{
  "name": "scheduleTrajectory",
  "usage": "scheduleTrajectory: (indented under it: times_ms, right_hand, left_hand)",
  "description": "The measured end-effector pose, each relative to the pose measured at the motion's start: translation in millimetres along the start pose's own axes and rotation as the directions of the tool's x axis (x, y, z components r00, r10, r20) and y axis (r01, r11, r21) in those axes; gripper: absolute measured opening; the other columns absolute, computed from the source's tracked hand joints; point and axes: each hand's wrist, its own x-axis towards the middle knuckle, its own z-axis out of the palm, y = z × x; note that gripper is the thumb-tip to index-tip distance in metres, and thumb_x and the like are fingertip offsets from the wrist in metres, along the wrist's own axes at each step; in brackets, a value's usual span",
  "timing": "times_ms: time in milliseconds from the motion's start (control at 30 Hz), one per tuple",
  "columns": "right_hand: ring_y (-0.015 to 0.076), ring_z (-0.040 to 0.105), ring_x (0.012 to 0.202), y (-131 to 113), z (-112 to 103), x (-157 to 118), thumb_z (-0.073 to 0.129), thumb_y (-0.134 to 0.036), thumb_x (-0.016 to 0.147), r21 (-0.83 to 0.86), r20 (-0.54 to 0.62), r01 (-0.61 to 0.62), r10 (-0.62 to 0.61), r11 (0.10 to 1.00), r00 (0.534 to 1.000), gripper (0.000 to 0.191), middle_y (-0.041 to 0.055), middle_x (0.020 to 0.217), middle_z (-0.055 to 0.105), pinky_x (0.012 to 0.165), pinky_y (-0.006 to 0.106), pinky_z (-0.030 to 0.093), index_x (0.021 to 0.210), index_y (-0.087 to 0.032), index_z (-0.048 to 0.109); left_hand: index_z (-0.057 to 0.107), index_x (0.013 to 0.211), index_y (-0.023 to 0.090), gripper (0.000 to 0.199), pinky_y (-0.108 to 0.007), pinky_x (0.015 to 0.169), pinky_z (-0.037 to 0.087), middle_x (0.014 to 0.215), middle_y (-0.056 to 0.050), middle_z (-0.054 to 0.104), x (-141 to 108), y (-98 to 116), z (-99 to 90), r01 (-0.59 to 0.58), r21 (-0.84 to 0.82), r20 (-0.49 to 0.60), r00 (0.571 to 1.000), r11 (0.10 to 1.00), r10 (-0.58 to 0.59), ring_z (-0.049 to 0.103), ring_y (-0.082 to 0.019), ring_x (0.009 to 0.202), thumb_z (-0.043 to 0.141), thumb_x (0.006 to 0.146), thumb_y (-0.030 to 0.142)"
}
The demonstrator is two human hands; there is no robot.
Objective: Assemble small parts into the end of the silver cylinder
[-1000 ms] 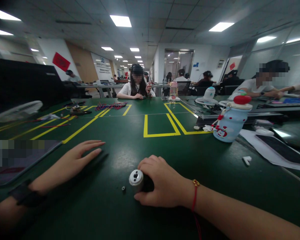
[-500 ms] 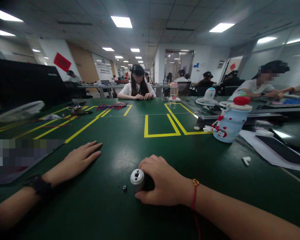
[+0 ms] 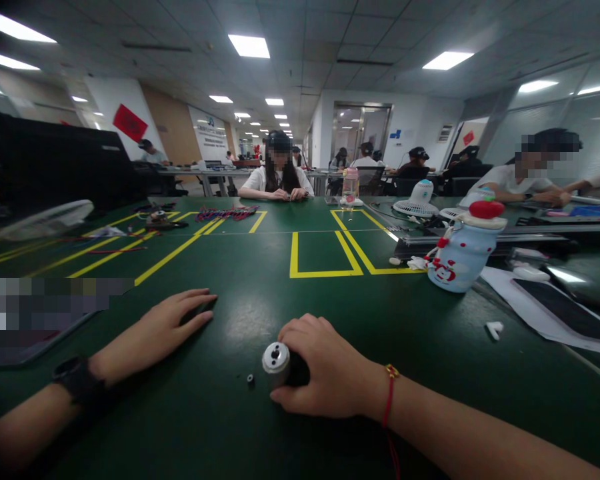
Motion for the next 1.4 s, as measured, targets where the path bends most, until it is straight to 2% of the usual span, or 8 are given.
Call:
scheduleTrajectory:
  times_ms: [167, 267, 400, 500, 600, 733, 933, 1400]
  right_hand:
    - [0.022, 0.05, 0.093, 1, 0, 0, 0.077, -0.035, 0.069, -0.003, 0.006, 0.017, -0.017, 1.0, 1.0, 0.039, 0.0045, 0.105, 0.06, 0.084, 0.037, 0.039, 0.1, -0.019, 0.059]
    - [0.0219, 0.05, 0.093, 1, 0, 0, 0.077, -0.034, 0.069, 0.002, 0.001, 0.018, -0.018, 1.0, 1.0, 0.039, 0.0044, 0.106, 0.06, 0.084, 0.037, 0.039, 0.1, -0.019, 0.058]
    - [0.0222, 0.05, 0.093, 3, 2, 0, 0.078, -0.035, 0.068, 0.005, -0.002, 0.026, -0.026, 1.0, 1.0, 0.04, 0.0043, 0.106, 0.06, 0.084, 0.037, 0.038, 0.1, -0.019, 0.058]
    - [0.022, 0.05, 0.093, 5, 3, 0, 0.078, -0.035, 0.068, 0.007, -0.003, 0.036, -0.036, 0.999, 0.999, 0.041, 0.0041, 0.106, 0.06, 0.085, 0.037, 0.038, 0.1, -0.02, 0.058]
    - [0.0215, 0.05, 0.093, 6, 3, 1, 0.078, -0.035, 0.068, 0.006, -0.001, 0.043, -0.043, 0.999, 0.999, 0.04, 0.0035, 0.106, 0.06, 0.085, 0.037, 0.037, 0.099, -0.02, 0.058]
    - [0.0212, 0.05, 0.095, 6, 2, 1, 0.078, -0.036, 0.068, 0.007, 0.003, 0.049, -0.049, 0.999, 0.999, 0.041, 0.0035, 0.107, 0.06, 0.086, 0.037, 0.037, 0.099, -0.019, 0.058]
    - [0.0209, 0.051, 0.094, 6, 0, 2, 0.077, -0.036, 0.07, 0.01, 0.011, 0.059, -0.059, 0.998, 0.998, 0.04, 0.0039, 0.107, 0.06, 0.087, 0.037, 0.037, 0.1, -0.019, 0.058]
    - [0.0215, 0.051, 0.097, 3, -1, -1, 0.079, -0.033, 0.068, 0.086, 0.026, -0.008, 0.006, 0.996, 1.0, 0.04, 0.0031, 0.11, 0.061, 0.087, 0.037, 0.037, 0.101, -0.021, 0.06]
  left_hand:
    - [0.054, 0.134, 0.033, 0.044, -0.044, 0.109, 0.039, 0.143, -0.003, 0.053, -12, 38, -1.2, -0.137, -0.045, 0.036, 0.99, 0.99, 0.138, 0.049, -0.025, 0.131, 0.044, 0.095, 0.052]
    - [0.054, 0.134, 0.036, 0.043, -0.048, 0.11, 0.037, 0.145, -0.003, 0.051, -18, 47, -3.9, -0.175, -0.086, 0.067, 0.981, 0.981, 0.181, 0.046, -0.027, 0.133, 0.05, 0.093, 0.05]
    - [0.053, 0.132, 0.04, 0.053, -0.054, 0.11, 0.035, 0.15, -0.002, 0.044, -27, 55, -12.0, -0.204, -0.218, 0.175, 0.954, 0.954, 0.244, 0.039, -0.031, 0.137, 0.066, 0.082, 0.052]
    - [0.056, 0.127, 0.044, 0.052, -0.06, 0.112, 0.027, 0.15, 0.0, 0.043, -32, 66, -13.8, -0.209, -0.294, 0.222, 0.934, 0.933, 0.279, 0.037, -0.032, 0.138, 0.071, 0.078, 0.049]
    - [0.059, 0.121, 0.045, 0.044, -0.064, 0.113, 0.016, 0.146, 0.001, 0.047, -34, 75, -9.7, -0.218, -0.33, 0.217, 0.929, 0.918, 0.298, 0.039, -0.032, 0.136, 0.072, 0.078, 0.046]
    - [0.056, 0.125, 0.043, 0.052, -0.063, 0.114, 0.014, 0.144, -0.001, 0.048, -31, 77, -5.9, -0.223, -0.351, 0.2, 0.931, 0.909, 0.305, 0.04, -0.031, 0.135, 0.074, 0.077, 0.044]
    - [0.053, 0.129, 0.043, 0.06, -0.063, 0.114, 0.015, 0.147, -0.001, 0.044, -28, 72, -11.1, -0.216, -0.373, 0.251, 0.913, 0.902, 0.322, 0.037, -0.032, 0.137, 0.076, 0.074, 0.045]
    - [0.054, 0.125, 0.045, 0.048, -0.065, 0.115, 0.003, 0.15, 0.001, 0.043, -35, 72, -1.4, -0.177, -0.375, 0.233, 0.932, 0.91, 0.277, 0.032, -0.031, 0.141, 0.07, 0.081, 0.044]
